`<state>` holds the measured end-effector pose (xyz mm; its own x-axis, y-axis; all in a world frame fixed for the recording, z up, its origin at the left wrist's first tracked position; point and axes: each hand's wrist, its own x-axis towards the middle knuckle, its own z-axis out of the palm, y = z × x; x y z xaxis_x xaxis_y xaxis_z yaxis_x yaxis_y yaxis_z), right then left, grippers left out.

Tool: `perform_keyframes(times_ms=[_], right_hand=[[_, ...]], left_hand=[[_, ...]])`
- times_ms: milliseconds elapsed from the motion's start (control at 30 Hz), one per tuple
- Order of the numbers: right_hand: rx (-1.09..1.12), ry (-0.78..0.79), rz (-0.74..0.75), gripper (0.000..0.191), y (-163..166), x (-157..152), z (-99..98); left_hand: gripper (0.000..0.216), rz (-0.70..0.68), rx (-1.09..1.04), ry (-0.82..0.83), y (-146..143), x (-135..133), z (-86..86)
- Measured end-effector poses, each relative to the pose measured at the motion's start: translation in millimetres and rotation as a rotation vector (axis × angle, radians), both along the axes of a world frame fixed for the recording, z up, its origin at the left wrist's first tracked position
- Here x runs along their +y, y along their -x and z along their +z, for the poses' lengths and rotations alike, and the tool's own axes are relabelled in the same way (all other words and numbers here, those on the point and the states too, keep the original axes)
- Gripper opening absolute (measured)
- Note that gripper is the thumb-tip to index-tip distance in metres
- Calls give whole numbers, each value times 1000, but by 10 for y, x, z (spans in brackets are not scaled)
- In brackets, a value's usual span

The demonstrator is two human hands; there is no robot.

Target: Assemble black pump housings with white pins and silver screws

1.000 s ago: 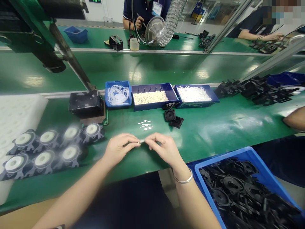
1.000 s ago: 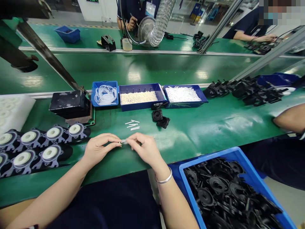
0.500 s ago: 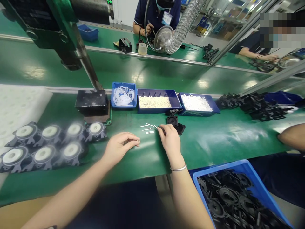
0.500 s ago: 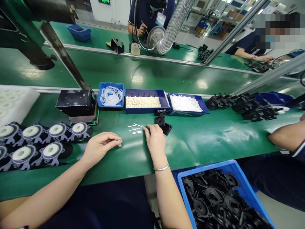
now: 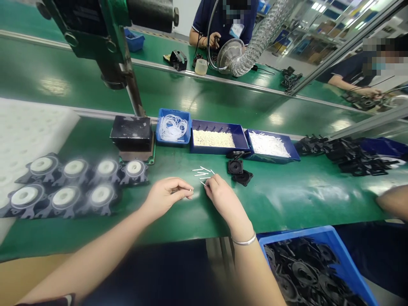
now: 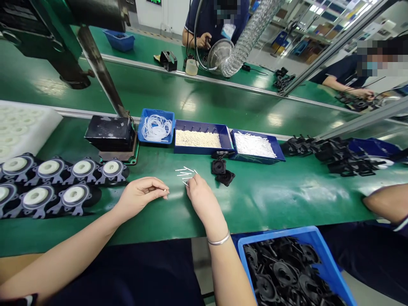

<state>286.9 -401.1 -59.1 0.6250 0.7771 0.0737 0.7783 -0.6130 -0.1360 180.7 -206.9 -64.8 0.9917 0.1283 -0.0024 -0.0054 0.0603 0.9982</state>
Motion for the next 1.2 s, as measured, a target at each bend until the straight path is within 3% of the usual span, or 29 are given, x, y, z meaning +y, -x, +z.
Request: perform_keyframes(times_ms=[100,300,367,567,867,967,1100,1200], right_hand=[[66,10,-28,11,42,-10,76],[625,-490,-44,3,285,-7,346],[649,-548,-16,4,369,3,439],[535,-575,-3,7,470,31,497],[617,-532,-30,13,501,-23,546],[683,-543,-41,13,479,-56,531],[927,-606,-87,19,450,-59,452],[937,-621,-98,19,449,-45,426]], left_hand=[[9,-4,5,40,9,-2,22],[8,-23,-51,44,12,8,1],[8,-21,-81,35,15,7,-1],[7,-3,-145,-13,36,1,58],[8,-16,-365,-403,35,48,32],[7,-59,-396,-410,30,55,35],[6,-97,-377,-352,28,56,63],[9,-81,-384,-388,20,56,58]])
